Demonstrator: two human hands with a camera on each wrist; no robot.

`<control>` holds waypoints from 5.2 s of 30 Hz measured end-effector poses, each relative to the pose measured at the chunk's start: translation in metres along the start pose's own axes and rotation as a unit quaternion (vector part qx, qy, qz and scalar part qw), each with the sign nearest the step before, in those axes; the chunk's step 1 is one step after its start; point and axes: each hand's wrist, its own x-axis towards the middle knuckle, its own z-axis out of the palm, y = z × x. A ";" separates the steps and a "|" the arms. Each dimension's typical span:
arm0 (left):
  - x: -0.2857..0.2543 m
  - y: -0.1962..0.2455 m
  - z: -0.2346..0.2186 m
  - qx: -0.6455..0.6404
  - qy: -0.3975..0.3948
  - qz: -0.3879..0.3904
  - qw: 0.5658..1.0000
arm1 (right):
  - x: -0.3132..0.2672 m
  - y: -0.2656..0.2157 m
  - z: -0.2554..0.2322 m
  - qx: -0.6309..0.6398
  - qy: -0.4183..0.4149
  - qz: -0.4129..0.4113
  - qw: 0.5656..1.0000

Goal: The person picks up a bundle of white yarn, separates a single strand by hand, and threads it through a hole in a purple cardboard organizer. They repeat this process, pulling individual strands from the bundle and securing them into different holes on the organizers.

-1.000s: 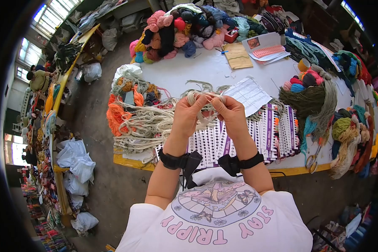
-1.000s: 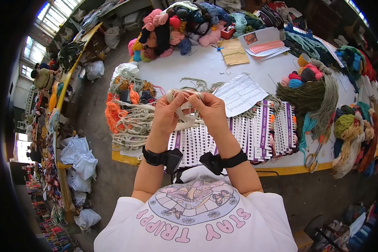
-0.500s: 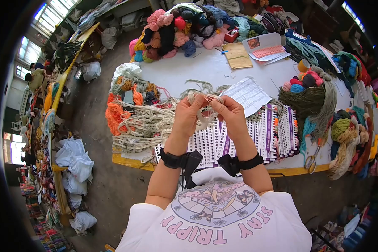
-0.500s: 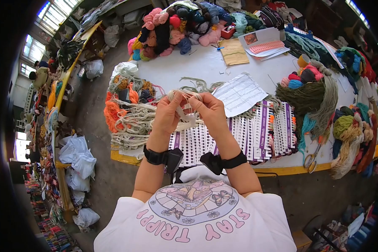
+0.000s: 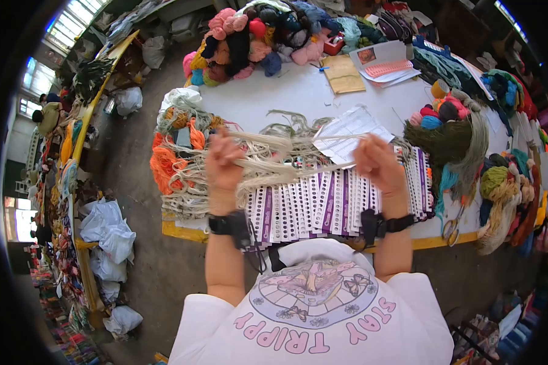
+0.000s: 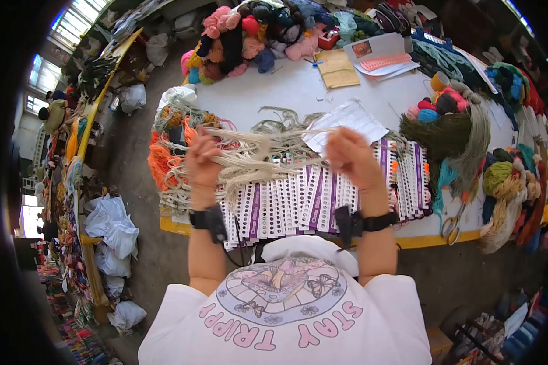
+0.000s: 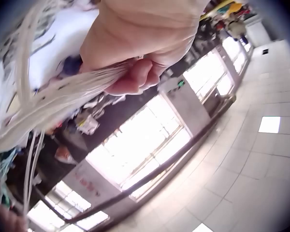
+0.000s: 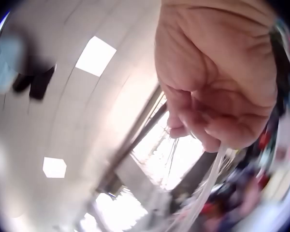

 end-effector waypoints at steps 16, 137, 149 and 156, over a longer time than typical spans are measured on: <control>-0.163 0.431 -0.094 0.310 0.258 0.271 0.874 | -0.251 -0.178 -0.309 -0.130 0.606 -0.273 0.736; -0.024 -0.026 -0.109 0.071 0.178 -0.057 0.980 | 0.012 0.185 -0.053 -0.672 0.234 0.274 0.647; -0.024 0.126 -0.037 0.597 0.439 0.182 0.646 | 0.012 0.186 -0.059 -0.665 0.229 0.281 0.654; -0.013 0.041 0.026 0.530 0.150 -0.029 0.834 | 0.038 0.148 -0.025 -0.668 0.221 0.056 0.708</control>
